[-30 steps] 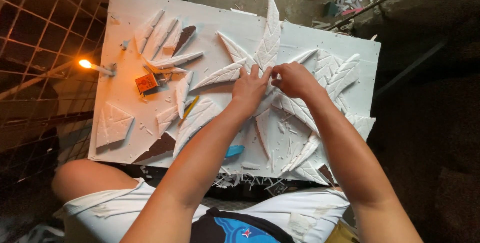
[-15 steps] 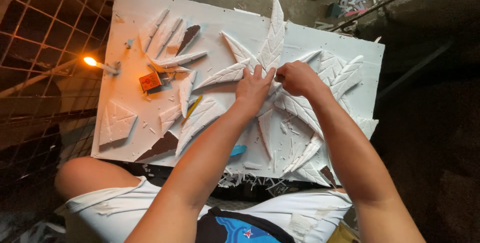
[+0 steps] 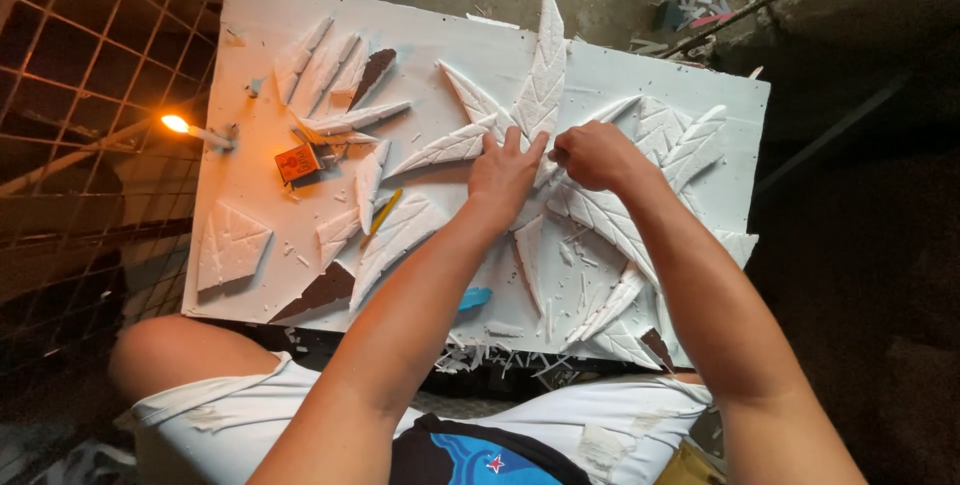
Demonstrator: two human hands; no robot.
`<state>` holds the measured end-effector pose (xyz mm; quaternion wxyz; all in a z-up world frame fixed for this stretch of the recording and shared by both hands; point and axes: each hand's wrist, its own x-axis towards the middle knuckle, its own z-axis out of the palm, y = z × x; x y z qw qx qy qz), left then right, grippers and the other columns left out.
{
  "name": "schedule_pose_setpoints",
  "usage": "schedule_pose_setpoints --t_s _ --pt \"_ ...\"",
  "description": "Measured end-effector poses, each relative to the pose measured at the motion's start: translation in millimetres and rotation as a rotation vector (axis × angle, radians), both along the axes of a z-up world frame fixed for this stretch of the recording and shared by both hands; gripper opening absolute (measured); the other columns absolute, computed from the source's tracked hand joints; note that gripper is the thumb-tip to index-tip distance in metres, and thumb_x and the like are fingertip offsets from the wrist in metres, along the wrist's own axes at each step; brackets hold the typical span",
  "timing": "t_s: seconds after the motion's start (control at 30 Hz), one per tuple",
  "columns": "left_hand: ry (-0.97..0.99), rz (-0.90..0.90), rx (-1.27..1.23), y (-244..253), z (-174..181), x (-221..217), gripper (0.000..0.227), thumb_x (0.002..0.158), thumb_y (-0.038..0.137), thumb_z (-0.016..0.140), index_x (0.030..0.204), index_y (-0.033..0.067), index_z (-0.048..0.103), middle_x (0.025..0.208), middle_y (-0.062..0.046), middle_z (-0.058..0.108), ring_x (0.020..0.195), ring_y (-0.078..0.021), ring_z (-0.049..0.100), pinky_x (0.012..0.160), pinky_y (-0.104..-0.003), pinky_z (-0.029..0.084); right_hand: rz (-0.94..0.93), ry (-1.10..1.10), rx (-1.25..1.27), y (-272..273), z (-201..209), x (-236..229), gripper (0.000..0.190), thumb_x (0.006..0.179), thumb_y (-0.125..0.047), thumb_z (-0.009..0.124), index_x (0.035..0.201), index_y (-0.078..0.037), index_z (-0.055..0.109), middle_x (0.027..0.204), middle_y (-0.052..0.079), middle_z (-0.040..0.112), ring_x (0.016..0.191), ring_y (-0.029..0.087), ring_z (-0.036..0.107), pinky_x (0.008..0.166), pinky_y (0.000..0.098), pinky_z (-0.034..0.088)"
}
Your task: Assembling a star-shaped sculpture by aligning foam pieces and bonding them using heat from a lighter.
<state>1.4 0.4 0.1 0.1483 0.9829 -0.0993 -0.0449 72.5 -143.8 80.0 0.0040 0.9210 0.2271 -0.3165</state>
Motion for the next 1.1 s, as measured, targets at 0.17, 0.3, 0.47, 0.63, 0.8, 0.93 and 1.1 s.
schedule_pose_setpoints --t_s 0.17,0.3,0.47,0.63,0.8,0.93,1.1 --pt "0.000 -0.008 -0.006 0 -9 2 0.046 0.098 0.010 0.058 0.140 0.0265 0.054 0.109 -0.015 0.054 0.100 -0.0466 0.060 0.065 -0.058 0.063 -0.037 0.028 0.113 -13 7 -2 0.024 0.098 -0.019 0.054 0.091 -0.013 0.077 0.086 0.019 0.076 0.088 0.044 0.073 0.081 0.0520 0.056" --pt "0.016 -0.014 -0.014 2 -3 1 0.048 0.097 0.008 0.057 0.141 0.0266 0.053 0.110 -0.015 0.054 0.101 -0.0464 0.059 0.066 -0.057 0.064 -0.105 0.069 0.216 -12 26 -6 0.029 0.103 -0.021 0.051 0.094 -0.004 0.073 0.092 0.024 0.075 0.091 0.048 0.071 0.084 0.0553 0.055" --pt "0.037 -0.016 -0.015 1 -1 2 0.048 0.098 0.007 0.057 0.142 0.0259 0.053 0.111 -0.015 0.054 0.102 -0.0462 0.058 0.068 -0.057 0.064 -0.171 0.098 0.270 -24 28 -14 0.041 0.108 -0.036 0.037 0.101 -0.005 0.063 0.095 0.028 0.071 0.098 0.053 0.066 0.088 0.0619 0.050" --pt "0.058 0.001 -0.019 3 6 2 0.048 0.098 0.008 0.056 0.142 0.0264 0.054 0.112 -0.015 0.055 0.103 -0.0452 0.059 0.068 -0.056 0.064 -0.265 0.127 0.412 -24 51 -36 0.053 0.108 -0.053 0.025 0.102 -0.007 0.053 0.097 0.035 0.063 0.100 0.059 0.059 0.084 0.0633 0.044" --pt "0.095 0.003 -0.035 2 -4 6 0.044 0.100 0.026 0.065 0.142 0.0280 0.053 0.110 -0.014 0.055 0.104 -0.0433 0.060 0.070 -0.057 0.064 -0.426 0.077 0.766 -56 -8 -41 0.037 0.082 -0.033 0.056 0.108 -0.009 0.046 0.138 0.017 0.064 0.124 0.053 0.056 0.100 0.0628 0.043" --pt "0.100 0.004 -0.029 1 -8 7 0.045 0.100 0.026 0.066 0.143 0.0273 0.053 0.110 -0.014 0.055 0.104 -0.0434 0.061 0.071 -0.057 0.064 -0.551 -0.102 0.678 -37 -20 -55 0.036 0.077 -0.022 0.070 0.096 -0.017 0.040 0.129 -0.004 0.070 0.108 0.034 0.067 0.092 0.0471 0.050" --pt "0.121 -0.010 -0.054 4 -4 9 0.046 0.100 0.026 0.066 0.144 0.0258 0.052 0.110 -0.015 0.055 0.106 -0.0446 0.060 0.073 -0.059 0.063 -0.562 -0.303 0.724 -29 -29 -64 0.042 0.073 -0.017 0.085 0.101 -0.018 0.054 0.092 0.002 0.058 0.094 0.033 0.064 0.085 0.0479 0.051"
